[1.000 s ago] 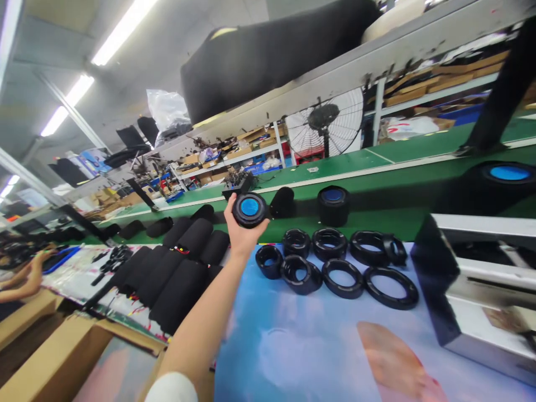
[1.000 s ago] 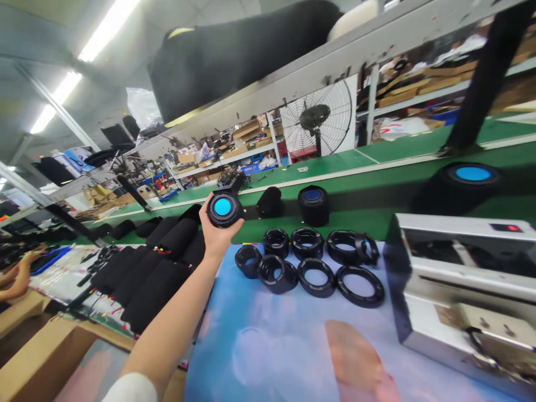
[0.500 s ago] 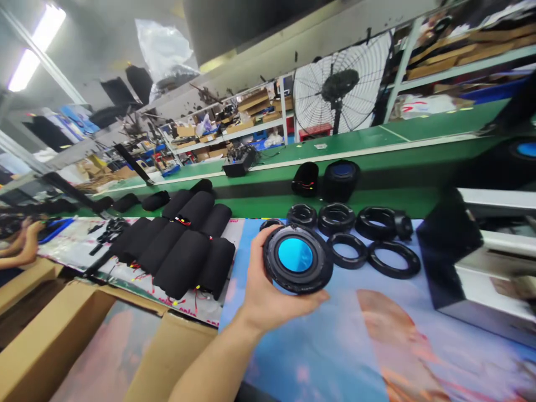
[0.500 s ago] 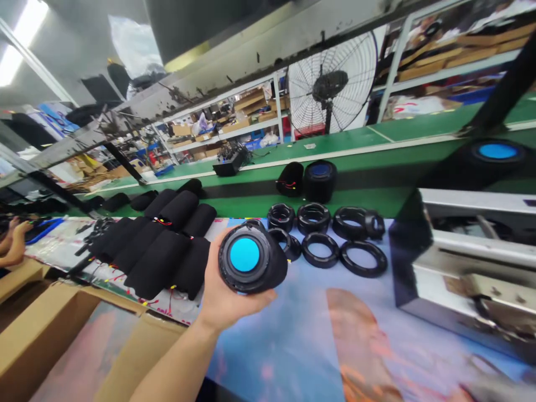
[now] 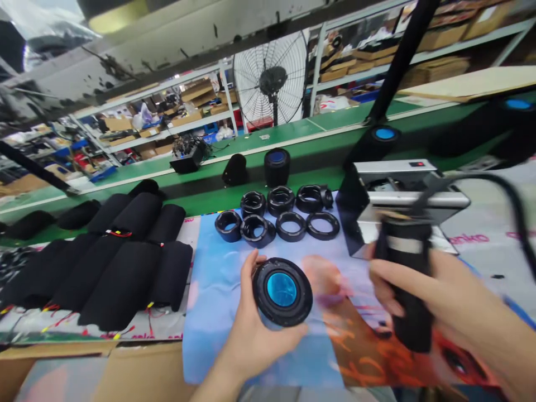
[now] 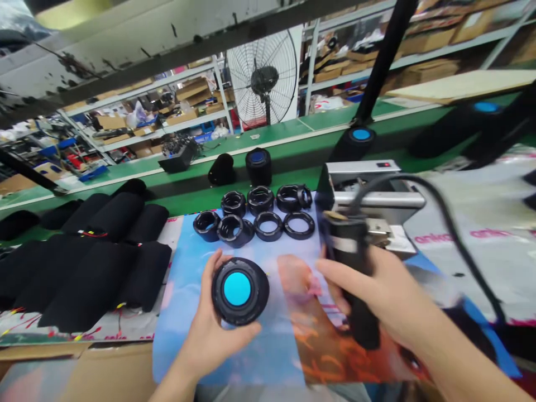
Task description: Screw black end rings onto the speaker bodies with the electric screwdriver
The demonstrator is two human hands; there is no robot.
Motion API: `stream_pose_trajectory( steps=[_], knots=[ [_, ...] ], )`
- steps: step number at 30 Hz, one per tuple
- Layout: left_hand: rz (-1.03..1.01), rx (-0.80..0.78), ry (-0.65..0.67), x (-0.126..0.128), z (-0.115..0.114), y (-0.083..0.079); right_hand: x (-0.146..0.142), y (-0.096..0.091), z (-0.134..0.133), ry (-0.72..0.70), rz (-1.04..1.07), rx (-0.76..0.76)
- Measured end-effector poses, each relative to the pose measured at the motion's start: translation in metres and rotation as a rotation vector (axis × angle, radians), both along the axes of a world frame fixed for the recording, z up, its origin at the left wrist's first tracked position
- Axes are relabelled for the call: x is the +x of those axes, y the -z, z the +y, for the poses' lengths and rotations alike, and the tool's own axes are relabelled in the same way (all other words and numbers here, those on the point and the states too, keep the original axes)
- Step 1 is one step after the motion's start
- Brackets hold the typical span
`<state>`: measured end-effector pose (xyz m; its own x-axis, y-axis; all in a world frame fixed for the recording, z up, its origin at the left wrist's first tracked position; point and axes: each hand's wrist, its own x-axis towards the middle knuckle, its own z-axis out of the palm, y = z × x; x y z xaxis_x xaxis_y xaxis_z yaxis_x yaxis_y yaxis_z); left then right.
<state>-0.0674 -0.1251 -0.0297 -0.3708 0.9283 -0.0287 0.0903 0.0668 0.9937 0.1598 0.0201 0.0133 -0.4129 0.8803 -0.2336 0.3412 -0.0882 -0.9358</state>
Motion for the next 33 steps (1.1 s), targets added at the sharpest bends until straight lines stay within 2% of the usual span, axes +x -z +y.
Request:
stream_pose_trajectory(
  steps=[4,7,10,12,15,20,23,26,27,29,31,33],
  knots=[
    [0.065,0.011,0.144,-0.013,-0.002,-0.02,-0.049,0.003,0.028,-0.021,-0.08,0.021],
    [0.064,-0.019,0.213,-0.019,0.0,-0.025,-0.079,0.009,0.046,-0.039,-0.186,0.057],
    [0.102,-0.06,0.25,-0.023,0.005,-0.023,-0.098,0.013,0.059,-0.066,-0.306,0.14],
    [0.158,-0.026,0.242,-0.024,0.008,-0.022,-0.108,0.015,0.065,-0.076,-0.377,0.222],
    [0.228,0.088,0.228,-0.025,0.015,-0.018,-0.12,0.017,0.07,-0.092,-0.478,0.305],
    [0.386,0.316,0.227,-0.033,0.028,-0.004,-0.125,0.018,0.069,-0.101,-0.564,0.345],
    [0.488,0.439,0.237,-0.04,0.035,0.003,-0.111,0.0,0.061,-0.092,-0.485,0.373],
    [0.502,0.438,0.258,-0.044,0.037,0.001,-0.086,-0.034,0.047,-0.122,-0.363,0.398],
    [0.475,0.393,0.272,-0.044,0.036,-0.002,-0.078,-0.046,0.042,-0.168,-0.307,0.402],
    [0.394,0.282,0.309,-0.042,0.034,-0.01,-0.064,-0.066,0.032,-0.391,-0.169,0.337],
    [0.317,0.203,0.337,-0.039,0.031,-0.017,-0.056,-0.077,0.023,-0.603,-0.181,0.3],
    [0.244,0.175,0.336,-0.036,0.028,-0.021,-0.054,-0.077,0.017,-0.633,-0.226,0.33]
  ],
)
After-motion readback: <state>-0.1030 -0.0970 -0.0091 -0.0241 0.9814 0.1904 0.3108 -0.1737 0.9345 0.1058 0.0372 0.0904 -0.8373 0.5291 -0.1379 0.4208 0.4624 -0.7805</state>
